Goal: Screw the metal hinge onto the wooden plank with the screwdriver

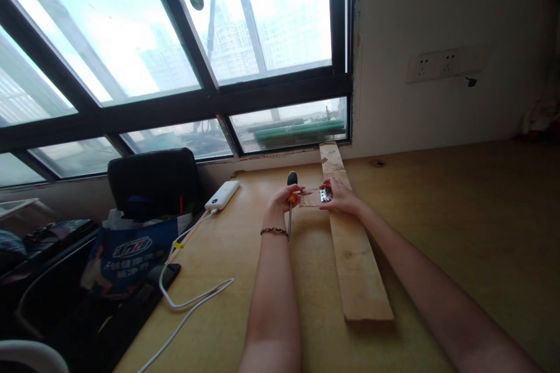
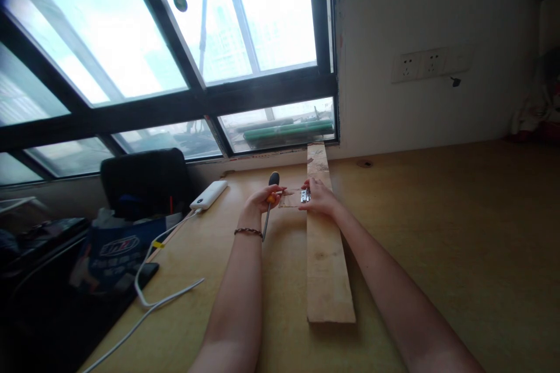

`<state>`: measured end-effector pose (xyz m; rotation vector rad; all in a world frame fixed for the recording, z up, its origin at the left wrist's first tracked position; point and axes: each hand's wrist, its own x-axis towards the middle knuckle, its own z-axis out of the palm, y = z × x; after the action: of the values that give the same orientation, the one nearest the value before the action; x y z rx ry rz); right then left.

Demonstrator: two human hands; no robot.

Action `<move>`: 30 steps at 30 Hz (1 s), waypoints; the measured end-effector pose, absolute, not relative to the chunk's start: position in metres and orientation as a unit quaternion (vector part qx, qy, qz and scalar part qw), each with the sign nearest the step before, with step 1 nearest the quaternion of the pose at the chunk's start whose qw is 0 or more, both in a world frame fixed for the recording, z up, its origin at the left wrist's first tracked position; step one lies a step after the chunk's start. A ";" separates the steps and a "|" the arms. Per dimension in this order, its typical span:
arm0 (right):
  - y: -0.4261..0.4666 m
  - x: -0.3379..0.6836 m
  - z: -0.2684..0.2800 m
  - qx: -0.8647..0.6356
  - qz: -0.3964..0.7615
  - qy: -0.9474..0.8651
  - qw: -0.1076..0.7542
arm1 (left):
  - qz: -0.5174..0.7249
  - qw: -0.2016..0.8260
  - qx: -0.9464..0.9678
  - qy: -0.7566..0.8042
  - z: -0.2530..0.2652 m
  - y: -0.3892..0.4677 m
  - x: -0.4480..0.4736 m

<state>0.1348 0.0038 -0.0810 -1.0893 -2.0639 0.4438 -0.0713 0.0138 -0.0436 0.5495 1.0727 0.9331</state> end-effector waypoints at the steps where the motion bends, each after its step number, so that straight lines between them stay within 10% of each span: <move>1: 0.004 0.135 -0.081 -0.428 0.168 -0.807 0.370 | 0.425 0.723 0.247 0.486 -0.043 0.013 -0.071; 19: 0.005 0.135 -0.080 -0.432 0.200 -0.795 0.377 | 0.525 0.602 0.267 0.539 -0.025 0.013 -0.073; 30: 0.005 0.136 -0.081 -0.432 0.205 -0.793 0.377 | 0.683 0.567 0.357 0.289 0.023 -0.014 -0.025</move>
<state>0.1357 0.0045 -0.0812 -1.1042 -2.0288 0.5235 -0.0252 -0.0144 0.0231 0.8389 0.6790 1.6056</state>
